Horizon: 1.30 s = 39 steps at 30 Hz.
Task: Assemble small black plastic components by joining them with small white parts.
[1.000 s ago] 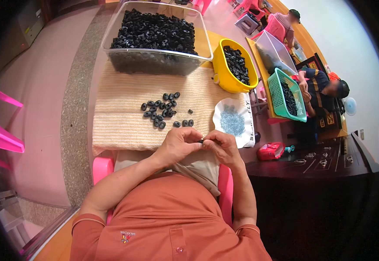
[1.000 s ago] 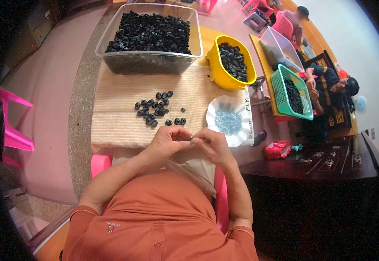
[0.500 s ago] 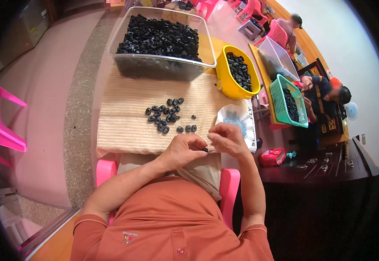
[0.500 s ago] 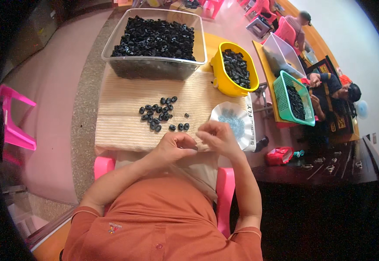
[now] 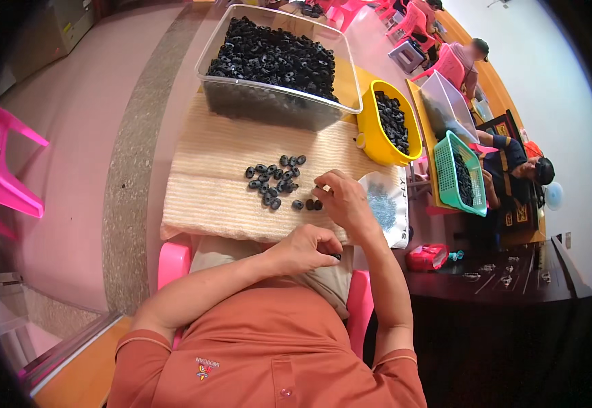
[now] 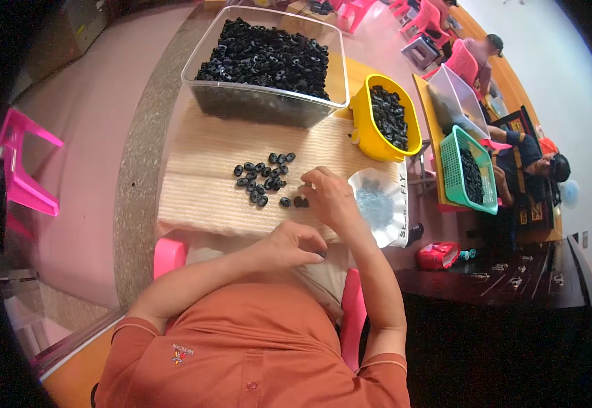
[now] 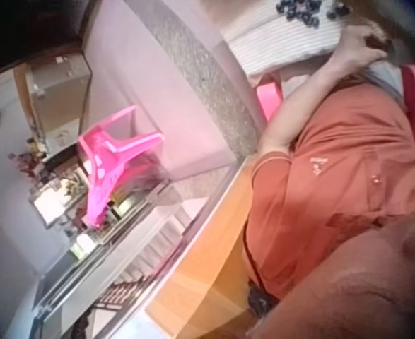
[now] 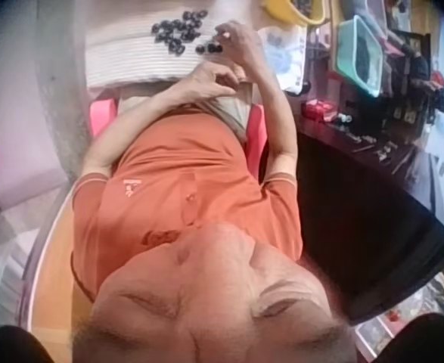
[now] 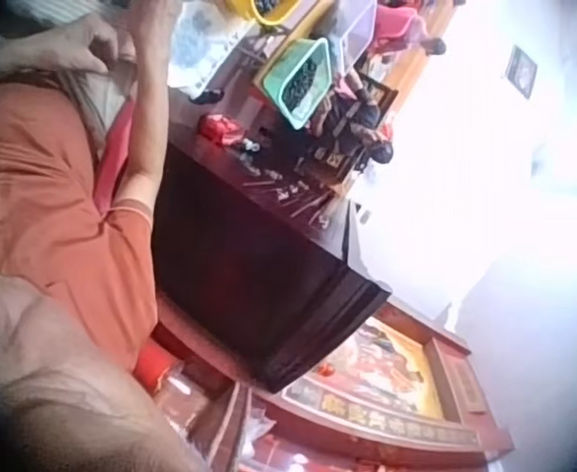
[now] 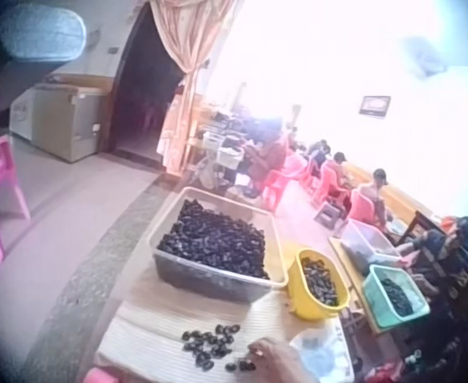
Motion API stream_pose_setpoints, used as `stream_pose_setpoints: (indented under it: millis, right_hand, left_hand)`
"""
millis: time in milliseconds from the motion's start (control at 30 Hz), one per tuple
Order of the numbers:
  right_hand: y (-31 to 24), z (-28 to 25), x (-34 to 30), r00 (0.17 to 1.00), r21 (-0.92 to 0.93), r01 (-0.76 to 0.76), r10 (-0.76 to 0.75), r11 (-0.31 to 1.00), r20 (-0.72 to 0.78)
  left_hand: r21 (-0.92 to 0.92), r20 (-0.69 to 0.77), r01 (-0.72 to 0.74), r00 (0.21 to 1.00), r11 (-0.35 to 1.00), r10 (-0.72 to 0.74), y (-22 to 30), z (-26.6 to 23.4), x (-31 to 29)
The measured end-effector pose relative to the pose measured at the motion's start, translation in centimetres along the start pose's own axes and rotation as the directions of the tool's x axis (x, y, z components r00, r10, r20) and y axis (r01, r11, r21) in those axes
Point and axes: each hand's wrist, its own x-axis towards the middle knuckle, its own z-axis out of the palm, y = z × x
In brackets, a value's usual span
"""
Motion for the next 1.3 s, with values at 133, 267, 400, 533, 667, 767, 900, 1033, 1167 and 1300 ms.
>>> stream_pose_setpoints:
  millis: [133, 267, 400, 533, 667, 767, 900, 1033, 1167, 1300]
  right_hand:
    - [-0.7, 0.3, 0.8, 0.999, -0.042, 0.042, -0.041, 0.998, 0.036]
    - [-1.1, 0.1, 1.0, 0.998, -0.206, -0.035, 0.046, 0.978, 0.053]
    - [0.6, 0.2, 0.7, 0.976, -0.39, -0.064, 0.139, 0.919, 0.168]
    - [1.7, 0.8, 0.3, 0.972, -0.4, -0.048, 0.134, 0.915, 0.192]
    - [1.5, 0.8, 0.1, 0.985, -0.337, -0.047, 0.099, 0.94, 0.138]
    - [0.8, 0.4, 0.0, 0.99, -0.281, -0.062, 0.095, 0.958, 0.102]
    - [0.8, 0.4, -0.2, 0.996, -0.161, -0.078, 0.083, 0.984, 0.02]
    - [0.6, 0.0, -0.4, 0.998, -0.075, -0.064, 0.063, 0.995, -0.015]
    - [0.3, -0.1, -0.8, 0.99, 0.085, -0.13, 0.135, 0.988, -0.052]
    - [0.9, 0.3, -1.4, 0.991, 0.183, -0.037, 0.061, 0.982, -0.123]
  left_hand:
    - [0.002, 0.018, -0.001, 1.0, 1.0, 0.001, -0.5, 0.1, 0.0]
    - [-0.006, 0.017, 0.017, 1.0, 1.0, -0.016, -0.6, 0.0, 0.1]
    - [-0.011, 0.042, 0.079, 0.996, 0.997, -0.079, 0.2, -0.1, 0.0]
    - [0.025, 0.026, 0.072, 0.997, 0.997, -0.073, 0.2, -0.1, 0.1]
    - [0.031, 0.002, 0.016, 1.0, 0.999, -0.016, -0.1, -0.1, 0.1]
    - [0.051, -0.024, -0.004, 1.0, 0.999, 0.005, 0.1, -0.1, 0.1]
    - [0.069, -0.045, -0.012, 0.999, 0.998, 0.015, -0.1, -0.1, 0.1]
    - [0.057, -0.059, -0.016, 0.998, 0.998, 0.019, -0.1, -0.1, 0.2]
    - [0.028, -0.086, 0.014, 0.996, 1.0, -0.011, -0.2, -0.1, 0.2]
    - [-0.025, -0.091, 0.036, 0.995, 0.999, -0.038, -0.5, 0.0, 0.3]
